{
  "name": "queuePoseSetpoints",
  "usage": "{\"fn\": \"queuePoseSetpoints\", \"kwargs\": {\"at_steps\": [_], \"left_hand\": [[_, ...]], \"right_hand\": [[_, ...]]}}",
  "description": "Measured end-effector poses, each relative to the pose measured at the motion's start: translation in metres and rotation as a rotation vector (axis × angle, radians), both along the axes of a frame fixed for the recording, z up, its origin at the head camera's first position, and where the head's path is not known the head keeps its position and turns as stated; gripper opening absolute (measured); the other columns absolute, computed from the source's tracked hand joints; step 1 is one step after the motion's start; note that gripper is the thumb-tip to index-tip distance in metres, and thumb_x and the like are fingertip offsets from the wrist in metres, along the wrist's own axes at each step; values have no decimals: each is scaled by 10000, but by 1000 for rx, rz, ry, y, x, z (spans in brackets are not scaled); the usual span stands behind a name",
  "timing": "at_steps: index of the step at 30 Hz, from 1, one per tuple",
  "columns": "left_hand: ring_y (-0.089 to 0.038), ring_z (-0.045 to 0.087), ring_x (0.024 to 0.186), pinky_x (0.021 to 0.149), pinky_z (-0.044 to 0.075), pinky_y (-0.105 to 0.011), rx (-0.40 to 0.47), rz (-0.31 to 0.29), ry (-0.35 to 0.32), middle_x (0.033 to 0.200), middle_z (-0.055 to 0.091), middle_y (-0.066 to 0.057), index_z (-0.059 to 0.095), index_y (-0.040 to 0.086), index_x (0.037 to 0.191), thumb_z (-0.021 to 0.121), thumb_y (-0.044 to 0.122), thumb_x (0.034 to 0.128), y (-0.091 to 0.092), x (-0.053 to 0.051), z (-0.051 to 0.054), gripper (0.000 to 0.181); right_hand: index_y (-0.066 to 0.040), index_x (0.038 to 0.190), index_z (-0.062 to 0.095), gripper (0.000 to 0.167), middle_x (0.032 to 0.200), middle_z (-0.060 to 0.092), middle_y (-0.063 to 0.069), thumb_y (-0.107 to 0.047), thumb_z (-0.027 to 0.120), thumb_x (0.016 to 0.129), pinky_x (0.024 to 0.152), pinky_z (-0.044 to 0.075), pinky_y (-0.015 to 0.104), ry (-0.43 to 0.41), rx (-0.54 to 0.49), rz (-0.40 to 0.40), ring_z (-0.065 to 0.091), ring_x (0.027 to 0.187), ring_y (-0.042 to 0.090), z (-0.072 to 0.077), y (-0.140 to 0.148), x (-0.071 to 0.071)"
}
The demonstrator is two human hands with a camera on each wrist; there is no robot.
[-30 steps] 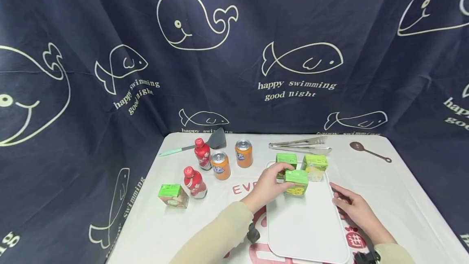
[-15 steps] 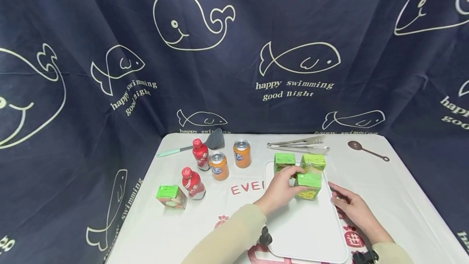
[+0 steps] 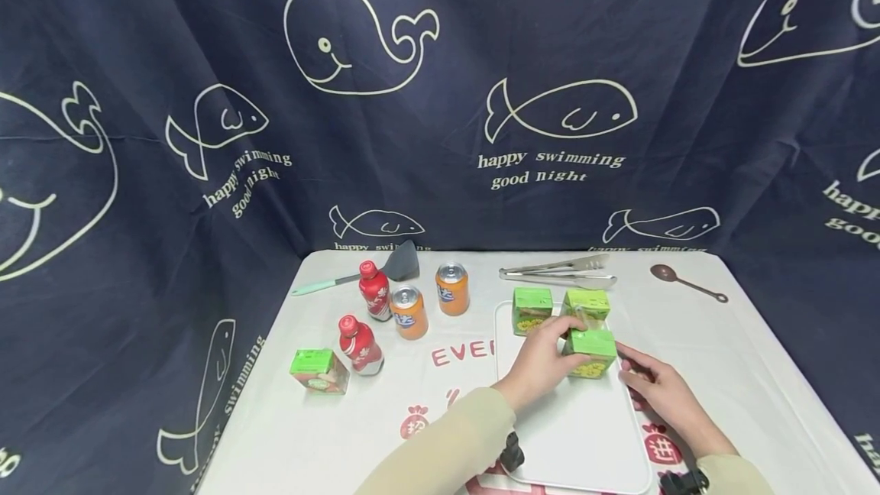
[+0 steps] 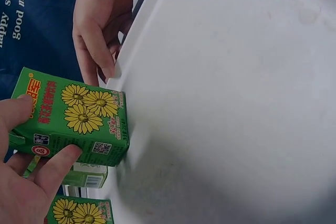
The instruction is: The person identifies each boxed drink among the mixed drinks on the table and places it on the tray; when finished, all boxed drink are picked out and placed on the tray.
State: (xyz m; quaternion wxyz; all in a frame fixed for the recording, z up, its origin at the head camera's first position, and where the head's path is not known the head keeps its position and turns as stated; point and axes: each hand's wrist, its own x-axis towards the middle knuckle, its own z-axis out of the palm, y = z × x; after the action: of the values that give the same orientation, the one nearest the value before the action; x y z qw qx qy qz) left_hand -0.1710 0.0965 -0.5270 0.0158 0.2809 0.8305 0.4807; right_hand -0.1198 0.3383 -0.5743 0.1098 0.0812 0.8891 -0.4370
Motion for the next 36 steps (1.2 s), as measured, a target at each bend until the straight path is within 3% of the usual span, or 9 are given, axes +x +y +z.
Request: {"fn": "queuePoseSetpoints", "kwargs": {"at_steps": [4,10,22,36], "left_hand": [[23,570,1188,1013,441,-132,-13,4,28,1272,647,105,670,193,1287,835,190,918,4,0,-1,404],[26,563,1200,1017,429,-117,-24,-15,65,1289,648,116,670,160,1299,835,187,918,8,0,-5,416],[18,549,1244,1056,403,-136,-24,-20,80,1331,631,145,665,175,1325,820,215,933,10,0,-6,424],[11,533,1278,1083,407,-162,-17,-27,57,1364,604,168,647,237,1359,795,237,956,9,-2,-5,429]], "right_hand": [[-88,1627,354,662,1494,491,247,-292,619,1055,1008,479,546,-4,0,-10,505,1189,345,0,1,0],[-45,1621,340,674,1456,527,258,-311,610,1064,956,497,491,-9,6,-10,535,1141,318,-1,1,1],[-22,1619,323,697,1475,499,285,-363,590,1073,1069,424,633,-14,-11,-15,539,1230,385,1,1,2],[-24,1621,327,703,1482,500,271,-385,583,1075,1097,432,625,-27,-26,1,533,1294,430,1,0,-1]]}}
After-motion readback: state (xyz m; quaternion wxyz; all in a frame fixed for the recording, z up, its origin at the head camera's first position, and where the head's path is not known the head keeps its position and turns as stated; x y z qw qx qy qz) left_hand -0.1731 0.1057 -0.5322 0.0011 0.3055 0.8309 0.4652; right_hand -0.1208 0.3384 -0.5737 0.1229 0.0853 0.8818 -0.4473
